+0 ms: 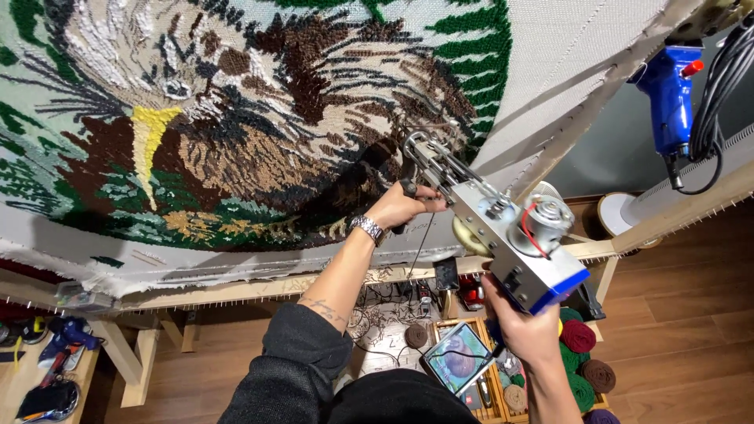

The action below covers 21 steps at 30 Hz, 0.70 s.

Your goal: Using a tufting gun to apply yarn to a canvas on a vertical frame to create a rug with a bird design.

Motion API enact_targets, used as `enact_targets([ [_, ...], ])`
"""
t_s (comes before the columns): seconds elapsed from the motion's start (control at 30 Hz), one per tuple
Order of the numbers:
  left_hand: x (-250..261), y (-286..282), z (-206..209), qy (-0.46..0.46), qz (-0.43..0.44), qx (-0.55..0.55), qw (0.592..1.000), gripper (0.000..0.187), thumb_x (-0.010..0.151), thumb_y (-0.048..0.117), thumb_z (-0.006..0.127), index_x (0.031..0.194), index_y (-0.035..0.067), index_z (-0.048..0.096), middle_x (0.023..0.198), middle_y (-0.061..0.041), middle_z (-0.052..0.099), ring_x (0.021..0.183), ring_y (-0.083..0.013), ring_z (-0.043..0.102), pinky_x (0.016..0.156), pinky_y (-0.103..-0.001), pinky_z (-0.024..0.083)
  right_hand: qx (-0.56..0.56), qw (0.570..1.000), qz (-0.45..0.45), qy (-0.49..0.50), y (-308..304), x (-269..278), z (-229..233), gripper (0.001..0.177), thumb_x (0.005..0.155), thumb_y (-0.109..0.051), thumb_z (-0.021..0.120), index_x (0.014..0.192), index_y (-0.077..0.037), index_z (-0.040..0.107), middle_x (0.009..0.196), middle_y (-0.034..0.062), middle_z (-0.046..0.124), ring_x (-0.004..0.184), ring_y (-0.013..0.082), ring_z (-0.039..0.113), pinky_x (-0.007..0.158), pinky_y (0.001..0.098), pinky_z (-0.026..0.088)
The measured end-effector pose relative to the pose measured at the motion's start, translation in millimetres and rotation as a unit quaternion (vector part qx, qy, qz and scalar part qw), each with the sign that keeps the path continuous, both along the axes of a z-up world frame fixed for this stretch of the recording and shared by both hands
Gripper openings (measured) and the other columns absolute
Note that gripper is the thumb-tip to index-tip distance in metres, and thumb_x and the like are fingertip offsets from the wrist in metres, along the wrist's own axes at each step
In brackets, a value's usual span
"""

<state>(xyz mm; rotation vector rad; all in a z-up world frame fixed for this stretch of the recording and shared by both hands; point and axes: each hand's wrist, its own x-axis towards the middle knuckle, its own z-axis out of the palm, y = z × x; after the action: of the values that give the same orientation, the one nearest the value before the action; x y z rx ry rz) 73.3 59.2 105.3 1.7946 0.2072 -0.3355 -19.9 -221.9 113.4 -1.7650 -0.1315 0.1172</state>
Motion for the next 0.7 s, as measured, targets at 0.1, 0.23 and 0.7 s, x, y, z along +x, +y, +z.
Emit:
enact_targets([
  [0.1, 26, 14, -20, -0.004, 0.015, -0.005, 1.0, 0.043, 0.091, 0.037, 0.077, 0.127, 0.014, 0.076, 0.056, 0.006, 0.049, 0.045, -0.0059, 0.032, 0.043, -0.021, 0.027, 0.017, 0.997, 0.009, -0.081, 28, 1, 17, 0.045, 0.084, -0.014, 0.077, 0.124, -0.002, 0.062, 0.111, 0.0156, 0.072, 0.102, 0.029, 0.071, 0.092, 0.042, 0.066],
  [0.23, 37, 24, -12, -0.005, 0.075, -0.029, 0.997, 0.034, 0.091, 0.027, 0.079, 0.119, 0.008, 0.079, 0.081, 0.0, 0.072, 0.049, -0.0097, 0.03, 0.048, -0.026, 0.029, -0.004, 0.997, -0.024, -0.075, 52, -1, 31, 0.053, 0.082, -0.019, 0.079, 0.13, -0.004, 0.063, 0.124, 0.0136, 0.075, 0.114, 0.0262, 0.073, 0.104, 0.0391, 0.059],
  [0.7, 60, 40, -9, 0.009, 0.053, 0.091, 0.994, 0.048, 0.086, 0.047, 0.078, 0.127, 0.024, 0.077, 0.059, 0.006, 0.055, 0.05, -0.0086, 0.037, 0.055, -0.021, 0.03, 0.014, 0.998, -0.066, 0.006, 69, 7, 31, 0.046, 0.079, -0.015, 0.08, 0.124, -0.004, 0.072, 0.118, 0.0122, 0.08, 0.111, 0.0241, 0.076, 0.102, 0.0382, 0.061],
])
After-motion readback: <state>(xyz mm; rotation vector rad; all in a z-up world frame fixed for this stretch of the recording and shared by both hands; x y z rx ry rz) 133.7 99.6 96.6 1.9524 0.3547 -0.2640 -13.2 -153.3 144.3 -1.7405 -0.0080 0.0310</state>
